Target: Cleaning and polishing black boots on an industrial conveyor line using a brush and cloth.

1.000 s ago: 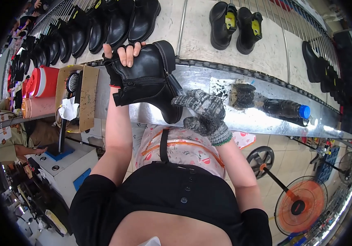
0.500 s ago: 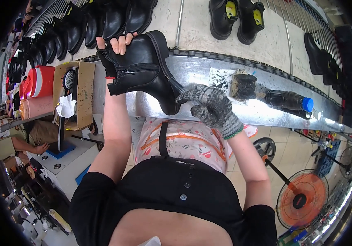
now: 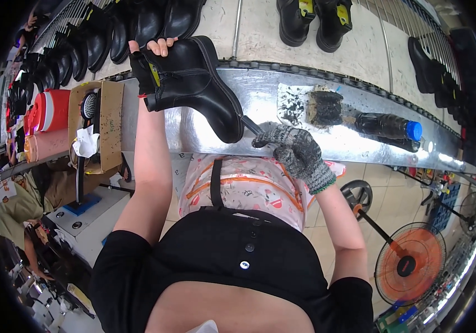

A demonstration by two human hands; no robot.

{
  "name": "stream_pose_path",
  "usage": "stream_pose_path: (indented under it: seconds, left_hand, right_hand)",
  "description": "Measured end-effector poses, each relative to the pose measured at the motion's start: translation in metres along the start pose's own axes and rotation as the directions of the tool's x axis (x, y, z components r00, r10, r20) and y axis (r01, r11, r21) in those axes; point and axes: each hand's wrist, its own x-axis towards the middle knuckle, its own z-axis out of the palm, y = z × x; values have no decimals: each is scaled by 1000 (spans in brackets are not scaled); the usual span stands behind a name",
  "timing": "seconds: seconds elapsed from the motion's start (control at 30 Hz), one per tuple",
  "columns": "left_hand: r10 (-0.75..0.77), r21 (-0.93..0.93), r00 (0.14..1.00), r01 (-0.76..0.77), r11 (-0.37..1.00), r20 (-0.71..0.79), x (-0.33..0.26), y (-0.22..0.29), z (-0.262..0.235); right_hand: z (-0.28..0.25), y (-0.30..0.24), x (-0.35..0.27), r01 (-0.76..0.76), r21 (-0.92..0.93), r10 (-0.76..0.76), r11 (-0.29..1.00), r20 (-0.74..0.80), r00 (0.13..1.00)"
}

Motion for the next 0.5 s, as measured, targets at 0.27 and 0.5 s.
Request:
stream_pose_path:
  seconds: [0.27, 0.5]
  left_hand:
    - [-29, 20, 974, 34, 999, -223, 5, -5, 1]
    - [74, 394, 914, 98, 914, -398, 21, -31, 8]
  right_hand:
    - [12, 8, -12, -138, 163, 159, 977, -121, 980]
    - [20, 31, -22, -201, 727, 464, 656, -178, 868]
